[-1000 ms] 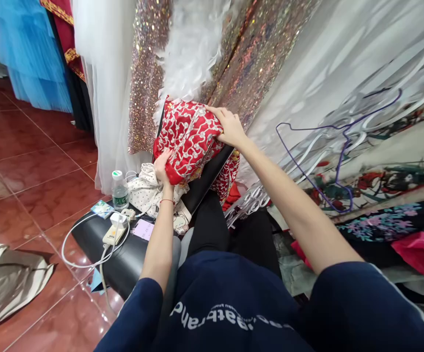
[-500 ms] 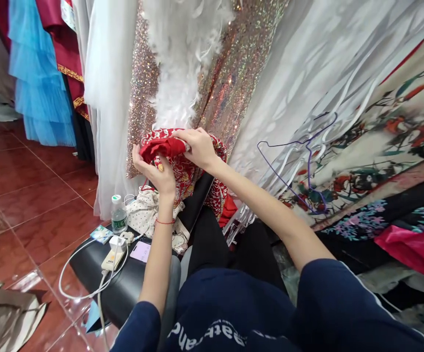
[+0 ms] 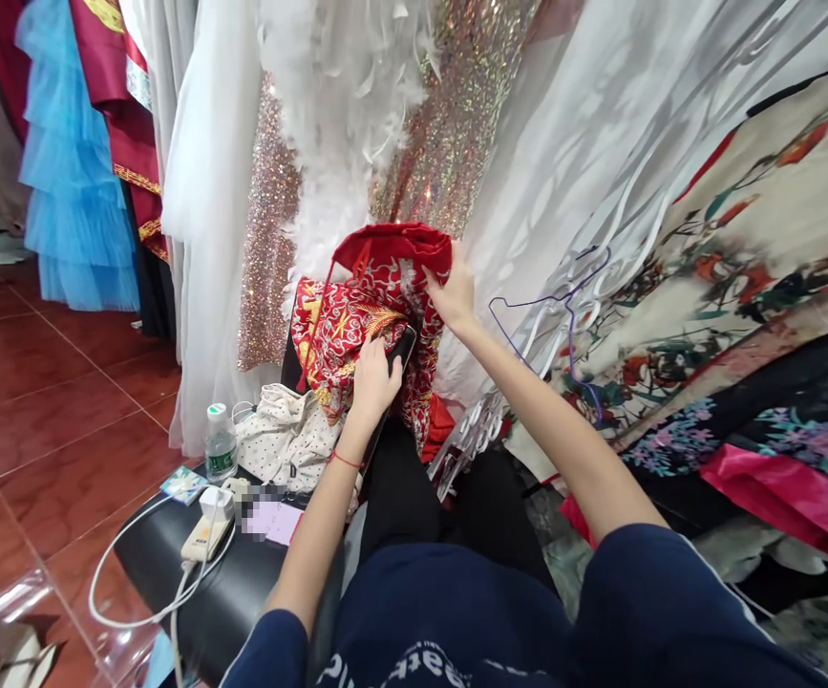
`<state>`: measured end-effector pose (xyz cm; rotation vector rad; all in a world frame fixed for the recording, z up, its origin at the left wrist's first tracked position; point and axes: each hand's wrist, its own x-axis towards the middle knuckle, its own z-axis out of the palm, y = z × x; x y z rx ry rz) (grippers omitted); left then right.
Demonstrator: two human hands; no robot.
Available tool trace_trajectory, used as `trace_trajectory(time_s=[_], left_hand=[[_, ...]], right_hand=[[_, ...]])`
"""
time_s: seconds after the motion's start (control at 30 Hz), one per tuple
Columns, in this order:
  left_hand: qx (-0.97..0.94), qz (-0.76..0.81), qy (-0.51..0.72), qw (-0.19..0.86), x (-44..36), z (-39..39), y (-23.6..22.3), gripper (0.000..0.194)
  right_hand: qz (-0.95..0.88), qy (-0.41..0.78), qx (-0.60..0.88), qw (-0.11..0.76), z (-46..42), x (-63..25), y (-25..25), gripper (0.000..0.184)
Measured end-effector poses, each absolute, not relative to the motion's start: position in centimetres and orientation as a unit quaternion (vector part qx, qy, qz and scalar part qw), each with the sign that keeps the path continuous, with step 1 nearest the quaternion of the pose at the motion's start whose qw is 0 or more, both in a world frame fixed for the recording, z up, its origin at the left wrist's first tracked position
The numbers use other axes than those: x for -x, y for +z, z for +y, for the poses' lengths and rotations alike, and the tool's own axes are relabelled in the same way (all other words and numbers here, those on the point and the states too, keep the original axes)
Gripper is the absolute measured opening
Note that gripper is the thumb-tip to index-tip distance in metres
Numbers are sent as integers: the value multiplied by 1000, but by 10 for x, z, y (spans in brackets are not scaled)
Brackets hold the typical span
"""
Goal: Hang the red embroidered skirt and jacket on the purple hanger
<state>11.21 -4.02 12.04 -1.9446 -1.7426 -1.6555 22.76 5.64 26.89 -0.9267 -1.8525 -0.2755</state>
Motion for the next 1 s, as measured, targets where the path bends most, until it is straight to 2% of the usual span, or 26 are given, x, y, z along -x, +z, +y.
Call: trace_trajectory(time_s=[0.23,0.37,0.57,0.73,0.83,0.9,0.93,1.0], left_hand=[[629,-563,-536,34,-120,-55,128,46],[629,-557,-541,48,-131,-67,139,42],[665,-465,-582,58,-173,-97,165,35],[610,-458,-627,156,-204,-88,170,47],[555,-471,-647,226,-212,-65,182,60],[550,-472,-660,198,-217,-46,195,70],[568,-469,-659,152,-220,-35,201,69],[634,-453,-626,28,-227,-13,209,50]], right_hand=[[-718,-205,419,517,41,-284,256,67],[-734,-246,419,474,21,-325,236,61],[-732,-224,434,476,-6,-372,191,49],[-701,-228,410,537,-21,-411,157,47],[-700,-232,394,549,-25,-433,151,49],[-708,-229,410,528,-27,-446,154,48],[-711,-228,422,515,-28,-453,157,46],[-715,-234,446,485,-29,-465,163,41]])
